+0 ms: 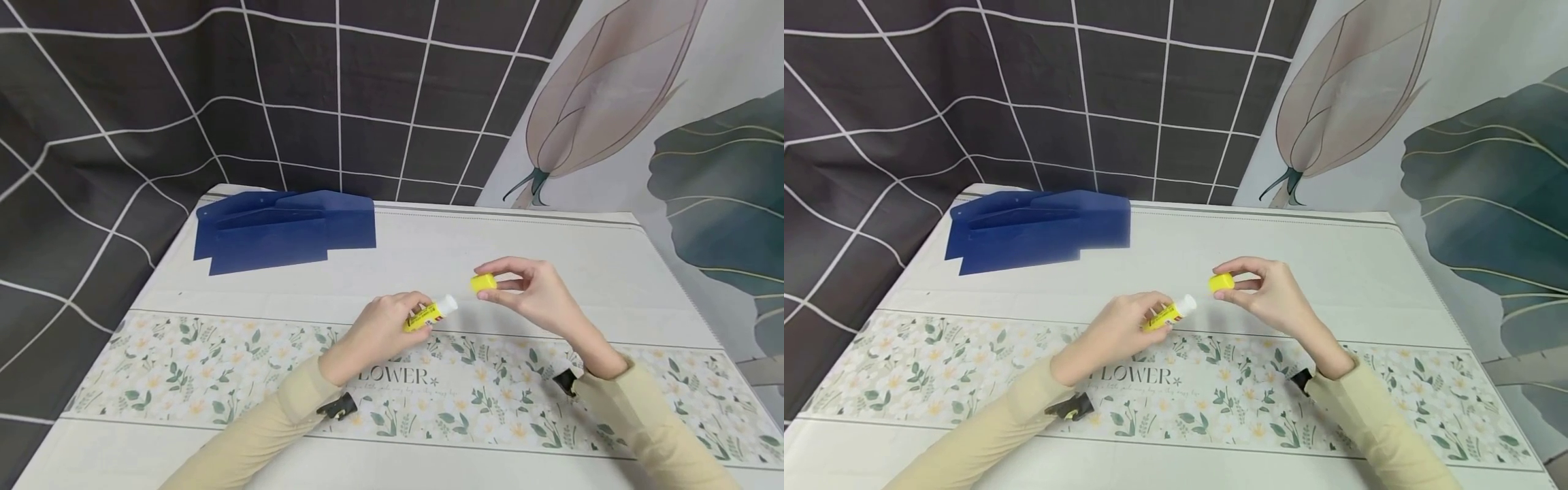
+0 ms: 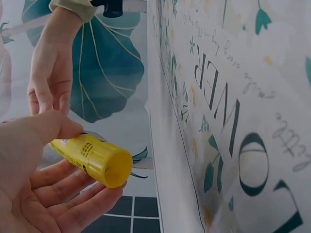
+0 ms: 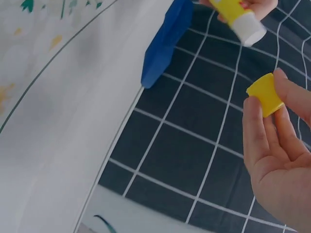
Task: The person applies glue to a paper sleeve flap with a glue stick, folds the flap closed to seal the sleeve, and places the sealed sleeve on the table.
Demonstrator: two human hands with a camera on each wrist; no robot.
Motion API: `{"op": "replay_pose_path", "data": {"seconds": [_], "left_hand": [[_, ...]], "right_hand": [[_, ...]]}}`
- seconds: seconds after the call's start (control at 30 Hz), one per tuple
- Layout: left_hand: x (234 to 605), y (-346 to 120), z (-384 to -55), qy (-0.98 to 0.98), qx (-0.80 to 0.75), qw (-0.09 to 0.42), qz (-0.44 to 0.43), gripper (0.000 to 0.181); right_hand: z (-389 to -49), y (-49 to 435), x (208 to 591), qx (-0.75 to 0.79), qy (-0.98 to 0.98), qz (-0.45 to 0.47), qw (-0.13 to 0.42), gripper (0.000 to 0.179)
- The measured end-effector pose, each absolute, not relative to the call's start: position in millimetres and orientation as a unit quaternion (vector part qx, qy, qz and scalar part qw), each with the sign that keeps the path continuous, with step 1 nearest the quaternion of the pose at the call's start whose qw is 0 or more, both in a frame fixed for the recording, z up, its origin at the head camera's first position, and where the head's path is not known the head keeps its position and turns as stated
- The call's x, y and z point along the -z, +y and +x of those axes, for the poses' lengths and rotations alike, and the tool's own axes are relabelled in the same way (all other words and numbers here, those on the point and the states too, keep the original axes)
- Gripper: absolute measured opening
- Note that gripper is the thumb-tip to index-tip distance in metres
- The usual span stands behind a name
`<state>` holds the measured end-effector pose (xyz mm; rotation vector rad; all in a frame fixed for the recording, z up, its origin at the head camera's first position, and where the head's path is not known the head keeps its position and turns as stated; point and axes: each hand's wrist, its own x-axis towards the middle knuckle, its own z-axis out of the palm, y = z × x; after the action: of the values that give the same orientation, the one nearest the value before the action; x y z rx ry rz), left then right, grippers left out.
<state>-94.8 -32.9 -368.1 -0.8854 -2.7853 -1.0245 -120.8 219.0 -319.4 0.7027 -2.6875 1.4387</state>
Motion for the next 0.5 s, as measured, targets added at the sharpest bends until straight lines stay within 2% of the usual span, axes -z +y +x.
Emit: {"op": "replay_pose_path", "data": {"seconds": [0.23, 0.5], "left_hand": [[369.3, -33.5, -93.7, -0.894, 0.361, 0.029, -0.264, 0.032], [367.9, -32.6, -92.9, -0.893, 0.369, 0.031, -0.256, 0.033]], "right_hand": [[-130.3, 237.5, 327.2, -0.445, -0.867, 0.223, 0.020, 0.027], [-130.0, 255.0, 339.5, -0.344, -0.916, 0.207, 0.016, 0.028]]}}
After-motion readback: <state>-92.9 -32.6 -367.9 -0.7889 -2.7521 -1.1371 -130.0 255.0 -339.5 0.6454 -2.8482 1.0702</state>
